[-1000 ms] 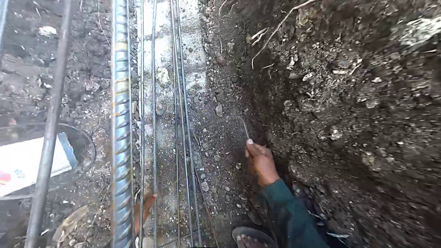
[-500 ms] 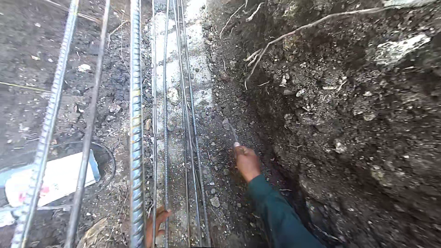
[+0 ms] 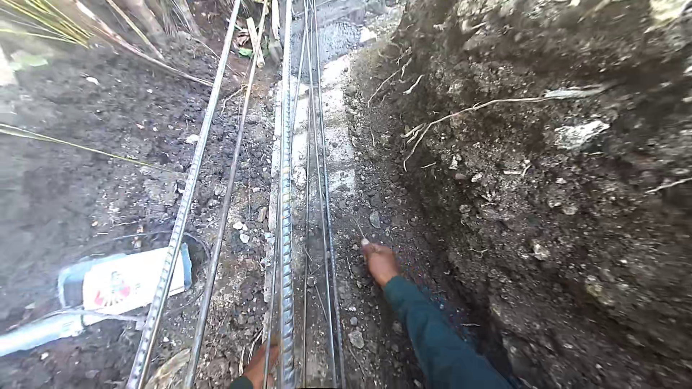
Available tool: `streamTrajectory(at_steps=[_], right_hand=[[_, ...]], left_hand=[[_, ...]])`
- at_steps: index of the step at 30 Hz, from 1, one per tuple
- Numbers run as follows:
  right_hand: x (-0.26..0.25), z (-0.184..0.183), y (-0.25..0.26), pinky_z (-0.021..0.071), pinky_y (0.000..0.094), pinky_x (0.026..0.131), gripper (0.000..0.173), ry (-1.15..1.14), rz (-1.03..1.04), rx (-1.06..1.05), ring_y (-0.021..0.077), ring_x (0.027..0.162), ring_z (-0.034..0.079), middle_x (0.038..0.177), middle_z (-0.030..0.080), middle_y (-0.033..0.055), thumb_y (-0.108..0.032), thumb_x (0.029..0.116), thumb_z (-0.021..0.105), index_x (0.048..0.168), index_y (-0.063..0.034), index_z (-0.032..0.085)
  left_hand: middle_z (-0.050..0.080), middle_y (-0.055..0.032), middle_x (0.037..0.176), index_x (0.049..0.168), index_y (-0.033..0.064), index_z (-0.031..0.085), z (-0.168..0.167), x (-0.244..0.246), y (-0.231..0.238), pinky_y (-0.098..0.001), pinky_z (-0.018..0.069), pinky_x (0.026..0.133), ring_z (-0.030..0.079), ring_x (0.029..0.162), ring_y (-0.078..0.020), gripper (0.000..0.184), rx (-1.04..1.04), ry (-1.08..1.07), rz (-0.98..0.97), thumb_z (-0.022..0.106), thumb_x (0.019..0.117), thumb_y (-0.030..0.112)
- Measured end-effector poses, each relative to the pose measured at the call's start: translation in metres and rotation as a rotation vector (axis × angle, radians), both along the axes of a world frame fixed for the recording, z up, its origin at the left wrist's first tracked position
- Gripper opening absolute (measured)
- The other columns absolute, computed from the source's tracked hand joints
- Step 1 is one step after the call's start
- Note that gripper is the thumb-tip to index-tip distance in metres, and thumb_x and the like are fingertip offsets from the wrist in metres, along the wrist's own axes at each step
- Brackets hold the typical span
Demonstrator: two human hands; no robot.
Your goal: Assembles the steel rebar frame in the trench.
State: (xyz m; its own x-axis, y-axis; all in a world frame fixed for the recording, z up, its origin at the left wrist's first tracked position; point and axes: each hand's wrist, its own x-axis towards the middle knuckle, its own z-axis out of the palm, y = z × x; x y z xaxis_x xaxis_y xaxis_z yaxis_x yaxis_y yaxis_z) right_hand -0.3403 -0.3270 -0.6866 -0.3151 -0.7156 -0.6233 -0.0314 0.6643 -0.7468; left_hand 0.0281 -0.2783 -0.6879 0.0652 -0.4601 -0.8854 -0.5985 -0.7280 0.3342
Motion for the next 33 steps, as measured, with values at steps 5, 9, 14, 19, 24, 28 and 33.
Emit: streamTrajectory(at_steps=[5,9,14,19,24,28,33], right_hand=[[0.033,-0.007,-0.049,0.0481,0.0548,0.092,0.048,0.002,0.161,-0.03,0.0344,0.098,0.064,0.102,0.067,0.0225,-0.037,0.1107,0.045,0.105,0.0026,0.071],[0.05,-0.017,-0.057,0.0484,0.0511,0.087,0.046,-0.038,0.142,-0.063,0.0299,0.091,0.062,0.096,0.066,0.0185,-0.036,0.1105,0.046,0.103,0.0022,0.071],[0.072,-0.002,-0.058,0.0493,0.0554,0.093,0.041,-0.012,0.236,-0.087,0.0333,0.099,0.066,0.101,0.07,0.0212,-0.031,0.1101,0.047,0.103,0.0007,0.072],[0.071,0.0,-0.051,0.0511,0.0429,0.078,0.041,-0.11,0.164,-0.154,0.0212,0.078,0.06,0.085,0.063,0.0119,-0.031,0.1104,0.048,0.099,0.0017,0.069],[0.072,0.009,-0.052,0.0471,0.0353,0.065,0.042,-0.181,0.143,-0.161,0.0151,0.065,0.052,0.074,0.055,0.0052,-0.033,0.1106,0.047,0.09,-0.0011,0.067],[0.075,0.007,-0.045,0.0502,0.0383,0.072,0.039,-0.204,0.099,-0.116,0.0187,0.072,0.056,0.083,0.061,0.0113,-0.032,0.1102,0.05,0.102,0.002,0.068],[0.074,0.001,-0.042,0.0494,0.0422,0.069,0.034,-0.206,0.012,-0.109,0.0212,0.071,0.055,0.082,0.06,0.0133,-0.023,0.1112,0.046,0.108,0.0023,0.068]], left_hand=[[0.054,-0.0259,0.139,0.142,-0.0028,0.049,0.008,-0.01,0.006,-0.0526,0.0428,0.105,0.053,0.127,-0.0349,0.049,-0.044,0.003,0.064,0.062,0.1024,0.023],[0.052,-0.0262,0.144,0.146,-0.0008,0.048,0.005,-0.003,0.0,-0.0534,0.0437,0.106,0.053,0.13,-0.0357,0.048,-0.029,0.053,0.115,0.052,0.1082,0.029],[0.055,-0.0266,0.142,0.148,0.0007,0.046,0.01,0.001,-0.013,-0.0581,0.0452,0.103,0.056,0.128,-0.0407,0.047,-0.083,0.017,0.16,0.044,0.1114,0.029],[0.048,-0.0263,0.15,0.157,0.0006,0.032,0.006,-0.009,-0.042,-0.0569,0.0438,0.108,0.051,0.135,-0.0406,0.055,-0.177,0.045,0.221,0.048,0.11,0.026],[0.049,-0.0234,0.15,0.152,0.0023,0.04,-0.011,-0.021,-0.075,-0.0572,0.0428,0.108,0.049,0.137,-0.0385,0.053,-0.216,0.176,0.304,0.049,0.1089,0.032],[0.058,-0.0263,0.134,0.143,-0.001,0.049,-0.015,-0.022,-0.076,-0.0518,0.0521,0.096,0.061,0.118,-0.0372,0.047,-0.2,0.122,0.321,0.048,0.1101,0.032],[0.062,-0.0238,0.118,0.139,-0.0057,0.049,-0.005,-0.027,-0.083,-0.0425,0.0549,0.086,0.065,0.097,-0.0281,0.042,-0.197,0.047,0.252,0.048,0.1105,0.025]])
